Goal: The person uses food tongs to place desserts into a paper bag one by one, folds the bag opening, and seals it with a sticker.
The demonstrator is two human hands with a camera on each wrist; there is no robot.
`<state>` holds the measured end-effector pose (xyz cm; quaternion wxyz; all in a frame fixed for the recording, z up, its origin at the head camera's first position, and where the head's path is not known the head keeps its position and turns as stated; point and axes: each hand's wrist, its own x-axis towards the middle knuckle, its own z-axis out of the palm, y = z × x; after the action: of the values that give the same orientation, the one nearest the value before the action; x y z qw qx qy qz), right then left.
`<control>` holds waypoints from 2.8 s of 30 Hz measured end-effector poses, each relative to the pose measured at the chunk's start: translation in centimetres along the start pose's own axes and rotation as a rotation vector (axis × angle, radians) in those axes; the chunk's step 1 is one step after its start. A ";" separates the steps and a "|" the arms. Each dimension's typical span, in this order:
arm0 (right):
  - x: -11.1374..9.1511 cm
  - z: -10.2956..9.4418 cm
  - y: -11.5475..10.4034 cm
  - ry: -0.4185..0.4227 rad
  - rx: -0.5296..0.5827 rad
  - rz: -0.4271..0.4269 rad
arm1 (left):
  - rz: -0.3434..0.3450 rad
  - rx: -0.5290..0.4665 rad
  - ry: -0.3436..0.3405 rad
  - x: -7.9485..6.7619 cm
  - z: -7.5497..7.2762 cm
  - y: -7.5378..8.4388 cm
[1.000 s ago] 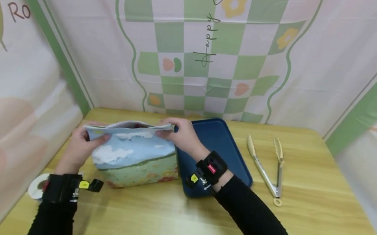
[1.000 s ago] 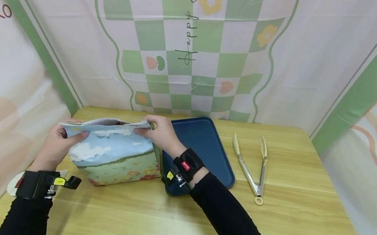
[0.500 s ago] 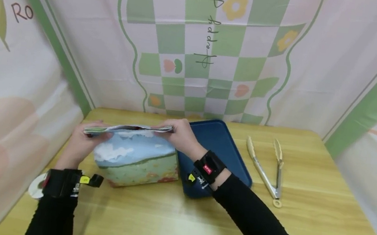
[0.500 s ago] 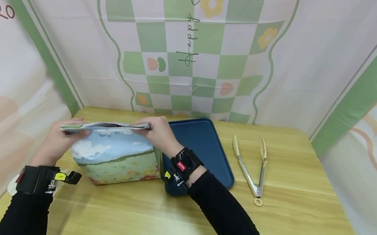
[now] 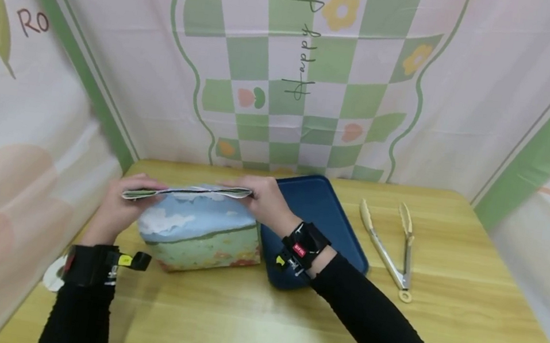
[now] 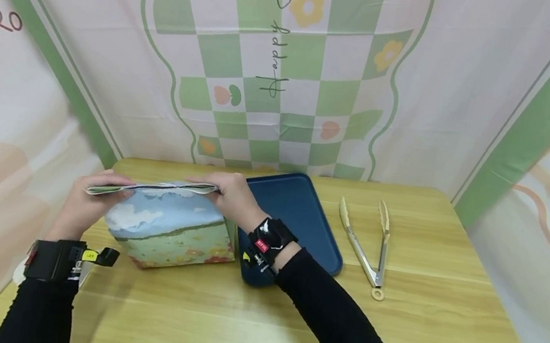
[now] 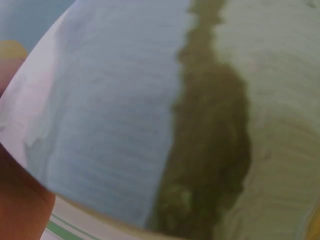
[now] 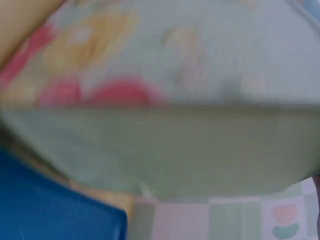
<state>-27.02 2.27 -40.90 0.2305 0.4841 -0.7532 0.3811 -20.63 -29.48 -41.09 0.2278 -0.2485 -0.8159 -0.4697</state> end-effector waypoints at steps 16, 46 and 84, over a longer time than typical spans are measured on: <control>-2.0 -2.1 -0.2 -0.249 -0.145 -0.267 | -0.023 0.001 -0.175 -2.4 0.1 -0.3; -4.9 -0.3 -1.2 -0.244 -0.161 -0.042 | 0.170 0.527 0.205 -5.8 4.1 -1.9; -12.4 -0.2 -5.7 -0.384 0.177 0.672 | -0.652 0.778 0.082 -19.2 -5.2 -0.9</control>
<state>-16.61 7.90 -47.64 -0.0947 0.2910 -0.8633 0.4013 -5.66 -38.08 -50.93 0.1770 0.1411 -0.9559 -0.1873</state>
